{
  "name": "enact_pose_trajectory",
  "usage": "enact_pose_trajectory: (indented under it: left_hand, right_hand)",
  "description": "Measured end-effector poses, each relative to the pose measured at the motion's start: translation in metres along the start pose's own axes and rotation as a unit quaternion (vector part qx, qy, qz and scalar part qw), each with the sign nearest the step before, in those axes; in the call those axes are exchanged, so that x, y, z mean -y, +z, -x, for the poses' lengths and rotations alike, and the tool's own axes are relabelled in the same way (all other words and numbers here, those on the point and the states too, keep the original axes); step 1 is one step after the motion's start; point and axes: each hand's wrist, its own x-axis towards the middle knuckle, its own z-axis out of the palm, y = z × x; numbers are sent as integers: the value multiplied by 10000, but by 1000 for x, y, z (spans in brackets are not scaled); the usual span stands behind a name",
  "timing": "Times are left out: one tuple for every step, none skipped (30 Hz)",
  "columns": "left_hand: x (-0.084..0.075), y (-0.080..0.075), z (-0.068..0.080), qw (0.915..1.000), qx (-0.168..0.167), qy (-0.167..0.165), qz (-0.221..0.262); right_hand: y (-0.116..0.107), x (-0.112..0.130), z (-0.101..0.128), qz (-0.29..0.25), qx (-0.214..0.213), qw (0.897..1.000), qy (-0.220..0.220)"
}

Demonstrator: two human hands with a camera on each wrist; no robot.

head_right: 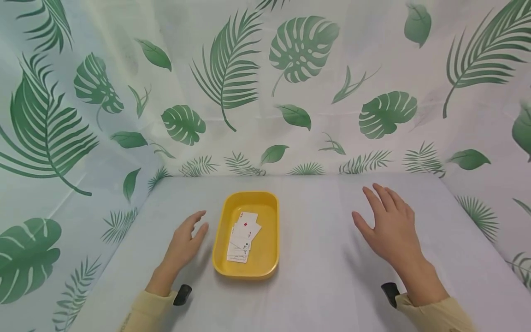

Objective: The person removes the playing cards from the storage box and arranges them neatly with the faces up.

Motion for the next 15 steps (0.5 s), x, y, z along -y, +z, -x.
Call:
enact_pose_trajectory:
  left_hand:
    - [-2,2,1,9999,-16,-50,141]
    - [-4,4,1,9996,-17,-109,264]
    - [-6,6,2,9992,-19,-158,379]
    - [-8,7,3,9985,-21,-223,509]
    - [-11,9,4,9974,-28,-294,653]
    - [-13,12,5,9961,-38,-360,801]
    - [-15,14,6,9946,-53,-430,945]
    - [-16,17,7,9931,-79,-463,1070]
    - [-17,20,9,9916,-112,-491,1194]
    - [-18,24,11,9901,-137,-502,1302]
    - [-17,28,13,9887,-148,-509,1399]
    - [-17,32,15,9871,-147,-534,1501]
    - [-16,35,16,9853,-132,-577,1599]
    - [-16,39,18,9833,-100,-615,1712]
    - [-15,42,20,9811,-66,-679,1813]
  right_hand:
    - [2,4,-3,-48,-139,9998,-91]
    - [3,8,-5,-98,-265,9994,-183]
    - [5,11,-8,-153,-362,9989,-270]
    - [6,15,-10,-241,-383,9985,-300]
    - [8,19,-12,-322,-401,9981,-351]
    - [9,22,-14,-397,-394,9977,-393]
    - [10,26,-16,-471,-375,9973,-419]
    - [11,30,-17,-548,-326,9970,-430]
    - [12,34,-19,-632,-249,9968,-430]
    - [13,39,-21,-722,-158,9964,-411]
    - [14,44,-23,-805,-61,9960,-395]
    - [15,50,-24,-886,43,9954,-366]
    - [16,55,-26,-961,161,9947,-328]
    - [17,61,-27,-1032,271,9938,-298]
    - [18,66,-28,-1094,369,9929,-282]
